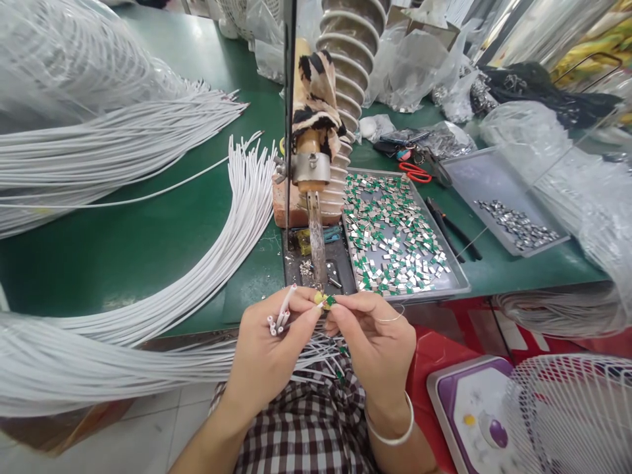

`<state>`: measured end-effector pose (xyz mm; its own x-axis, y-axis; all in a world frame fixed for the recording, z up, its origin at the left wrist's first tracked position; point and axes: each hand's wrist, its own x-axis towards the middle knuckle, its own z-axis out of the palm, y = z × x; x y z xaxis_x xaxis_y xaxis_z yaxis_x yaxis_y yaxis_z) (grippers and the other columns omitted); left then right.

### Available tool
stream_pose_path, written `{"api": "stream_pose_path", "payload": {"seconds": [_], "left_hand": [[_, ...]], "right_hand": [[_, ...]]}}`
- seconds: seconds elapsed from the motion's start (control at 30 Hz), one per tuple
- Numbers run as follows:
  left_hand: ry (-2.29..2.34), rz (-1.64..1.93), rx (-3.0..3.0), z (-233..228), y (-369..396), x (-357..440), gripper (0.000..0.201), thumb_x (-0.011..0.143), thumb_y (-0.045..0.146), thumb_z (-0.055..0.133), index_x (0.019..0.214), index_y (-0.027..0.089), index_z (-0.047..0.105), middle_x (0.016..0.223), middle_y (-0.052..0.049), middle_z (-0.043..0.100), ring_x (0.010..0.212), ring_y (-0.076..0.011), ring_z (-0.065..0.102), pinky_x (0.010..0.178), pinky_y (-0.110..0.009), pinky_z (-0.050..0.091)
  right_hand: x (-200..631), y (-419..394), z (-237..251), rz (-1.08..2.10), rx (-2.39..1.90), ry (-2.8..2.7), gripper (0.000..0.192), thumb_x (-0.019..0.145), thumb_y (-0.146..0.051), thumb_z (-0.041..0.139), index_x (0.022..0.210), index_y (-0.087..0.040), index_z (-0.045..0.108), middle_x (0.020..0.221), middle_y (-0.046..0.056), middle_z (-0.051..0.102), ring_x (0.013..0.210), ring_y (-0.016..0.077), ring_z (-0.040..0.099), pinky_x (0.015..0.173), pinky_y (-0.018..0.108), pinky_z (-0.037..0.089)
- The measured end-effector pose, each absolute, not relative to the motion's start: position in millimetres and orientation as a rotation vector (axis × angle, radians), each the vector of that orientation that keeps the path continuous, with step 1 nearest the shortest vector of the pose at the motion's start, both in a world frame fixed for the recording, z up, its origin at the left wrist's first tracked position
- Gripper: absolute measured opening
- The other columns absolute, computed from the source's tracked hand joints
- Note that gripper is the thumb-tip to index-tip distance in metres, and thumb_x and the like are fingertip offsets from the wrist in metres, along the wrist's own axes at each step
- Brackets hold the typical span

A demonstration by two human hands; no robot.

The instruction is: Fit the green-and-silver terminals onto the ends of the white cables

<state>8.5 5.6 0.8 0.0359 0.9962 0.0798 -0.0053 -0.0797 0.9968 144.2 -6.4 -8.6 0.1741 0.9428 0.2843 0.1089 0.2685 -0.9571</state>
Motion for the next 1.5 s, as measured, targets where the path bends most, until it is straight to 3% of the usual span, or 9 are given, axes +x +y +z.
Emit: {"api": "stream_pose_path", "payload": {"seconds": [0.1, 0.17, 0.27, 0.33, 0.57, 1.0, 1.17, 1.3, 1.5], "left_hand": [[1.160, 1.254, 1.299, 1.6, 6.1, 7.0, 0.021, 0.088, 0.013, 0.061, 0.068, 0.020, 0.065, 0.081, 0.000, 0.075, 0.072, -0.0135, 0.068, 0.066, -0.023, 0.053], [1.184, 1.250, 1.321, 2.2, 6.0, 5.7, 0.022, 0.088, 0.013, 0.061, 0.067, 0.019, 0.065, 0.083, -0.001, 0.076, 0.072, -0.0143, 0.068, 0.065, -0.024, 0.052], [1.221, 1.255, 1.352, 3.5, 5.8, 4.3, 0.021, 0.088, 0.013, 0.060, 0.068, 0.019, 0.064, 0.085, -0.002, 0.077, 0.072, -0.0147, 0.068, 0.064, -0.024, 0.051], [1.231, 1.277, 1.374, 4.6, 6.3, 4.1, 0.021, 0.088, 0.013, 0.060, 0.069, 0.019, 0.064, 0.084, -0.001, 0.076, 0.072, -0.0137, 0.068, 0.065, -0.023, 0.051], [1.250, 1.311, 1.397, 8.8, 9.3, 4.7, 0.020, 0.088, 0.012, 0.060, 0.070, 0.020, 0.065, 0.084, 0.001, 0.074, 0.073, -0.0117, 0.068, 0.065, -0.020, 0.051], [1.201, 1.270, 1.398, 5.7, 3.8, 2.5, 0.021, 0.090, 0.010, 0.059, 0.074, 0.022, 0.065, 0.087, 0.006, 0.075, 0.077, -0.0088, 0.067, 0.069, -0.017, 0.049], [1.222, 1.265, 1.467, 4.4, 5.9, 3.2, 0.020, 0.089, 0.009, 0.060, 0.075, 0.022, 0.065, 0.088, 0.005, 0.072, 0.075, -0.0082, 0.064, 0.066, -0.017, 0.047], [1.167, 1.152, 1.602, 4.3, 9.5, 1.3, 0.017, 0.090, 0.011, 0.062, 0.077, 0.021, 0.067, 0.085, 0.003, 0.066, 0.082, -0.0104, 0.062, 0.068, -0.018, 0.045], [1.045, 1.064, 1.376, 2.9, 11.8, 1.7, 0.019, 0.090, 0.014, 0.061, 0.072, 0.021, 0.063, 0.074, 0.005, 0.067, 0.069, -0.0091, 0.059, 0.065, -0.019, 0.045]], "right_hand": [[145.0, -8.0, -11.2, 0.753, -1.145, -1.287, 0.025, 0.102, -0.019, 0.048, 0.113, -0.024, 0.070, 0.087, 0.001, 0.078, 0.074, 0.0125, 0.075, 0.070, 0.024, 0.064], [145.1, -6.2, -12.4, 0.747, -1.121, -1.222, 0.026, 0.105, -0.020, 0.042, 0.118, -0.027, 0.064, 0.089, -0.001, 0.079, 0.075, 0.0119, 0.076, 0.072, 0.025, 0.065], [145.5, -1.7, -11.4, 0.634, -1.101, -1.226, 0.017, 0.101, -0.018, 0.053, 0.102, -0.027, 0.067, 0.084, -0.003, 0.079, 0.074, 0.0128, 0.076, 0.068, 0.025, 0.065], [145.5, -0.1, -9.2, 0.449, -1.102, -1.339, 0.016, 0.095, -0.015, 0.064, 0.097, -0.027, 0.072, 0.089, 0.000, 0.079, 0.085, 0.0168, 0.077, 0.076, 0.031, 0.066], [141.0, -1.9, -4.4, 0.146, -1.097, -1.526, 0.033, 0.088, -0.007, 0.071, 0.112, -0.029, 0.075, 0.104, 0.004, 0.079, 0.094, 0.0196, 0.077, 0.082, 0.035, 0.067], [147.5, -9.3, -1.2, 0.380, -1.034, -1.494, 0.027, 0.091, -0.006, 0.063, 0.108, -0.025, 0.073, 0.099, 0.003, 0.076, 0.096, 0.0178, 0.071, 0.084, 0.033, 0.061], [150.7, -6.6, -1.6, 0.587, -1.114, -1.442, 0.023, 0.099, -0.013, 0.050, 0.093, -0.023, 0.070, 0.072, -0.003, 0.066, 0.066, 0.0107, 0.062, 0.065, 0.026, 0.052], [150.2, -1.7, -0.2, 0.581, -1.304, -1.545, 0.019, 0.096, -0.016, 0.057, 0.082, -0.020, 0.069, 0.073, -0.002, 0.071, 0.067, 0.0107, 0.064, 0.066, 0.025, 0.051], [150.0, -0.2, 0.5, 0.614, -1.266, -1.501, 0.014, 0.090, -0.012, 0.064, 0.082, -0.020, 0.072, 0.073, -0.001, 0.073, 0.066, 0.0112, 0.067, 0.061, 0.022, 0.053]]}}
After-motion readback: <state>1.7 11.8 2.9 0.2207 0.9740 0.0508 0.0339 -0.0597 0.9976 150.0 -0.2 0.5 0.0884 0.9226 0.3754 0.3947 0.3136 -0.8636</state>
